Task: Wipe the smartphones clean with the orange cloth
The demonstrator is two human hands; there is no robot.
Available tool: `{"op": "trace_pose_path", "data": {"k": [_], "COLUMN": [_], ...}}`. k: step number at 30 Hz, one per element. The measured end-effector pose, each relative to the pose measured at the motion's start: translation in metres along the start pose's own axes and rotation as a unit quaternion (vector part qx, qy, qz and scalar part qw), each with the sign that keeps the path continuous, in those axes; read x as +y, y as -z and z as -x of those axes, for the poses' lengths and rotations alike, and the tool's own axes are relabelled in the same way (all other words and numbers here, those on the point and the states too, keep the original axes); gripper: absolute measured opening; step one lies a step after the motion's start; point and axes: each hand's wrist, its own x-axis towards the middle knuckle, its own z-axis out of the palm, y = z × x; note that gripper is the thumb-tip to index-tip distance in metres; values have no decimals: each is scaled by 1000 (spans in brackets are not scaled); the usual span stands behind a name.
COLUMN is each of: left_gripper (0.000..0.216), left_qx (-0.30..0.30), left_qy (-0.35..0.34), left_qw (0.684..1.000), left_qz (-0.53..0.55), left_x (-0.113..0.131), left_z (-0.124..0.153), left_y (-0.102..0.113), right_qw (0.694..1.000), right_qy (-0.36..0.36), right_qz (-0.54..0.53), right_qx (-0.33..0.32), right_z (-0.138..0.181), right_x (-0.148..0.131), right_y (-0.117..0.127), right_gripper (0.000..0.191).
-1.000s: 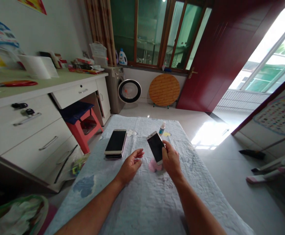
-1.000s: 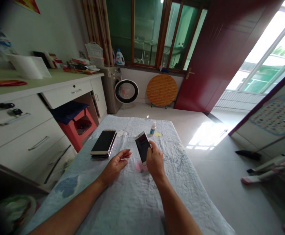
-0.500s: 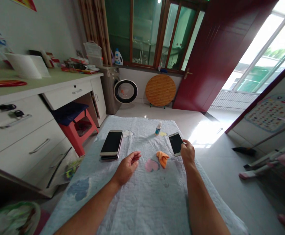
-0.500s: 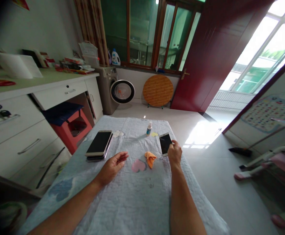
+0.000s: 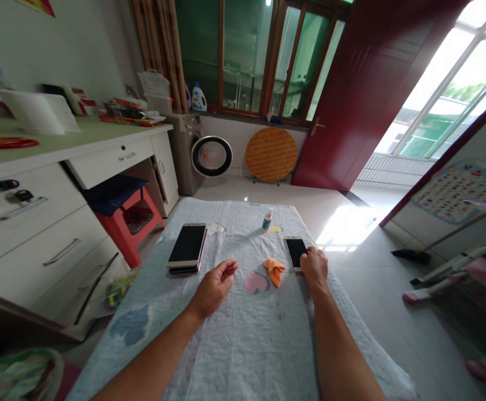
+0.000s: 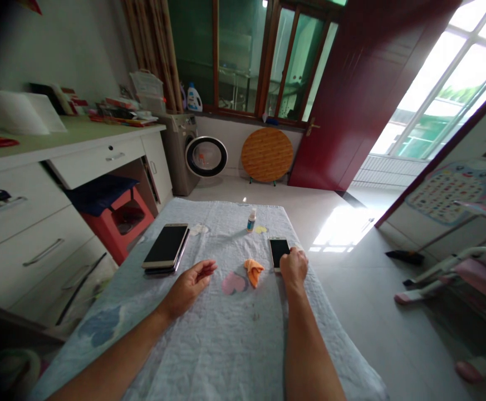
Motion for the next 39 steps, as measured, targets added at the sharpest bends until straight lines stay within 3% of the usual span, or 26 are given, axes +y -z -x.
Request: {"op": "trace_pose_path", "data": {"k": [7, 20, 35, 39], "left_gripper": [47, 44, 43, 44], "left_qx": [1, 7, 9, 10], "left_qy": [2, -2, -3, -3], "left_qw": [1000, 1000, 999, 999], "left_qz": [-12, -27, -35, -37], "left_x": [3, 3, 6, 6], "left_z": [0, 1, 2, 2], "left_y": [-1, -2, -2, -2], "right_qw": [994, 996, 993, 995], "right_qy": [20, 29, 24, 48], "right_qz": [98, 80, 113, 84], "right_qx": [-37, -2, -22, 26], "right_z": [17, 19, 21, 19], "right_x": [-14, -15, -16, -15], "right_y": [7, 4, 4, 4], "right_gripper": [65, 66, 61, 59]}}
